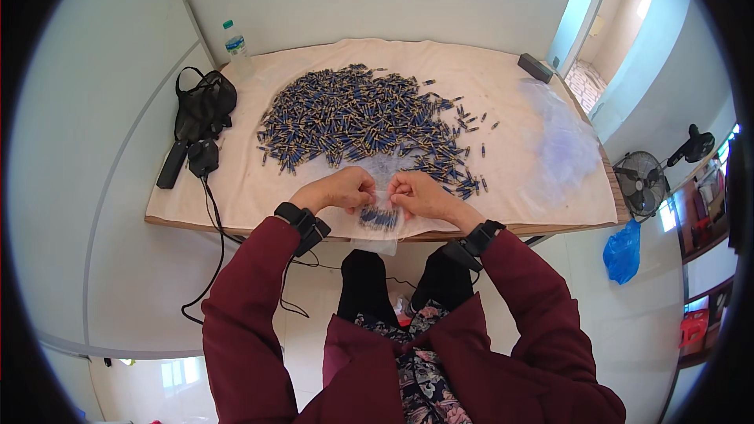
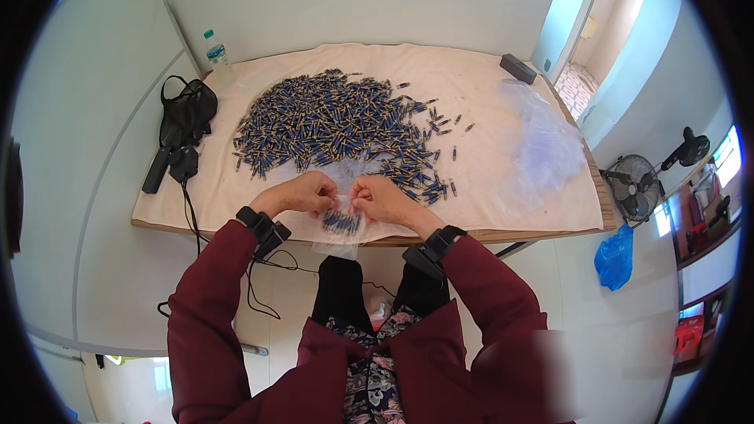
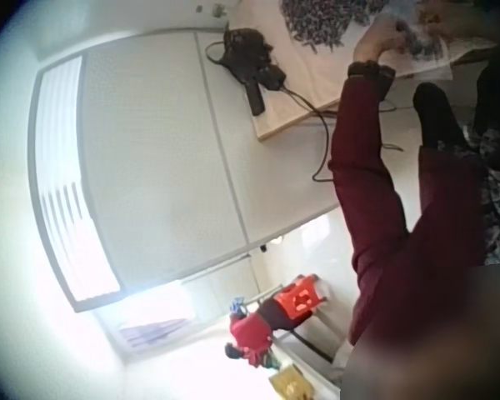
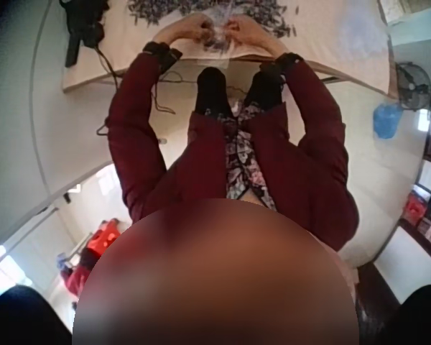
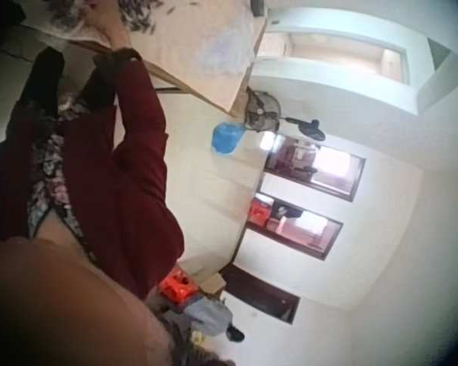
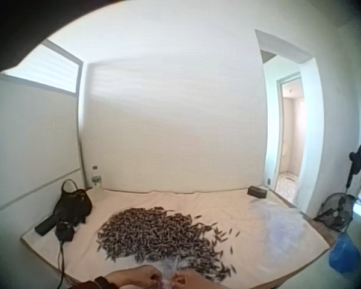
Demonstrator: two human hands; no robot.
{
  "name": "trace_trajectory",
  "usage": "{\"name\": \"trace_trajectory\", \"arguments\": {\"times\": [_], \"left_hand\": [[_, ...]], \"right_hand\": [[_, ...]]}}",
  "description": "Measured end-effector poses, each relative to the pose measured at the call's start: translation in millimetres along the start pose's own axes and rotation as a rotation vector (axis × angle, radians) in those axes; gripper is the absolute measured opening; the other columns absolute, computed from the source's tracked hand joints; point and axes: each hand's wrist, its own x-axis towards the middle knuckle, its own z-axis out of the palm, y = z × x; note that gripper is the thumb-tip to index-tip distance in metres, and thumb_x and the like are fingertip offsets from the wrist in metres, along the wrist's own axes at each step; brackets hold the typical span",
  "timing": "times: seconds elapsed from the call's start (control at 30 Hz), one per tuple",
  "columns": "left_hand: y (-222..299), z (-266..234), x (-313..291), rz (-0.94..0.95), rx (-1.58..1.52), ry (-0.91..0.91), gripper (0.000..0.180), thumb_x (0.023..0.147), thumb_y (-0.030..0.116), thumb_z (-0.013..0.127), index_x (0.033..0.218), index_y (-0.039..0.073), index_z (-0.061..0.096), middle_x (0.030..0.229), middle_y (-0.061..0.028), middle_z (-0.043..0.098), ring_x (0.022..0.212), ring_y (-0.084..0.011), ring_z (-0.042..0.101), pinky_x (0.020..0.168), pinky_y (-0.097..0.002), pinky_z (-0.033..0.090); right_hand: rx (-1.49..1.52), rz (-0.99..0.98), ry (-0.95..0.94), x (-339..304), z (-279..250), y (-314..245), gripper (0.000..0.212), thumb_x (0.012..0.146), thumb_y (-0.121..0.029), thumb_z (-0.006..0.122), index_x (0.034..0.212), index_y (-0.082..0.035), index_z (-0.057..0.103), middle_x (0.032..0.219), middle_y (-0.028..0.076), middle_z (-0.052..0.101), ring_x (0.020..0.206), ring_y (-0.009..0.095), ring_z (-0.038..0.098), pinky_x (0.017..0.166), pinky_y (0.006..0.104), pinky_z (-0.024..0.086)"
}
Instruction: The person gathers small blue and gold components by hand, places them into a plastic bag, and seals the bag before setting it aside.
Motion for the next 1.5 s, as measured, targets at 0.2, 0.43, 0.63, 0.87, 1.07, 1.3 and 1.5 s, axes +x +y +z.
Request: {"name": "trace_trajectory", "arguments": {"times": [0.2, 0.43, 0.63, 0.87, 1.07, 1.3, 1.5], "left_hand": [[9.5, -6.9, -7.4, 0.045, 0.021, 0.011, 0.015, 0.084, 0.015, 0.065, 0.078, 0.000, 0.063, 0.063, -0.0015, 0.059, 0.055, -0.0100, 0.057, 0.051, -0.0240, 0.046], [43.5, -23.7, -35.8, 0.059, 0.108, 0.032, 0.015, 0.081, 0.014, 0.065, 0.077, 0.001, 0.063, 0.063, -0.0011, 0.058, 0.056, -0.0089, 0.055, 0.052, -0.0238, 0.044], [45.9, -21.7, -33.7, 0.153, 0.185, 0.118, 0.012, 0.079, 0.012, 0.066, 0.077, 0.001, 0.063, 0.062, -0.0014, 0.058, 0.058, -0.0080, 0.053, 0.053, -0.0246, 0.043], [50.3, -18.9, -32.2, 0.150, -0.204, 0.202, 0.014, 0.078, 0.012, 0.068, 0.078, 0.001, 0.059, 0.063, -0.0033, 0.056, 0.060, -0.0116, 0.057, 0.054, -0.0286, 0.045], [-21.6, -4.5, -2.9, 0.293, 0.127, 0.514, 0.014, 0.081, 0.013, 0.065, 0.076, 0.005, 0.056, 0.063, -0.0021, 0.057, 0.054, -0.0116, 0.055, 0.049, -0.0290, 0.044], [-16.8, 38.5, -6.5, 0.383, 0.502, 0.743, 0.020, 0.077, 0.017, 0.064, 0.067, 0.007, 0.051, 0.065, -0.0124, 0.054, 0.061, -0.0347, 0.056, 0.053, -0.0430, 0.042], [-17.1, 32.2, -3.0, 0.386, 0.509, 0.659, 0.014, 0.077, 0.012, 0.062, 0.070, 0.006, 0.051, 0.066, -0.0140, 0.052, 0.059, -0.0354, 0.054, 0.052, -0.0423, 0.041]], "right_hand": [[-0.169, -0.034, 0.093, -2.2, 5.1, -17.9, 0.017, 0.083, -0.010, 0.064, 0.095, 0.002, 0.063, 0.075, 0.006, 0.065, 0.059, 0.010, 0.058, 0.052, 0.0240, 0.047], [-0.264, 0.014, 0.096, -8.5, 7.5, -60.9, 0.013, 0.084, -0.011, 0.064, 0.091, 0.001, 0.065, 0.077, 0.002, 0.064, 0.060, 0.007, 0.055, 0.050, 0.0223, 0.046], [-0.320, -0.094, 0.134, -18.7, 11.1, -76.7, 0.013, 0.084, -0.010, 0.064, 0.089, 0.002, 0.064, 0.075, 0.005, 0.064, 0.056, 0.008, 0.057, 0.049, 0.0233, 0.046], [-0.315, -0.123, 0.159, -31.2, 0.6, -81.8, 0.010, 0.083, -0.008, 0.064, 0.083, 0.002, 0.062, 0.067, 0.006, 0.062, 0.056, 0.010, 0.062, 0.047, 0.0244, 0.048], [-0.273, -0.164, 0.287, -44.1, -54.2, -108.1, 0.007, 0.082, -0.004, 0.064, 0.082, 0.002, 0.062, 0.068, 0.006, 0.063, 0.056, 0.010, 0.062, 0.047, 0.0235, 0.049], [-0.461, -0.310, 0.633, -20.8, -200.4, -88.8, 0.005, 0.081, -0.003, 0.064, 0.082, 0.001, 0.061, 0.069, 0.005, 0.063, 0.058, 0.011, 0.062, 0.051, 0.0236, 0.049], [-0.663, -0.345, 0.928, 14.3, -315.6, -50.7, 0.004, 0.079, -0.003, 0.063, 0.080, 0.000, 0.061, 0.069, 0.009, 0.063, 0.065, 0.018, 0.063, 0.060, 0.0297, 0.051]]}}
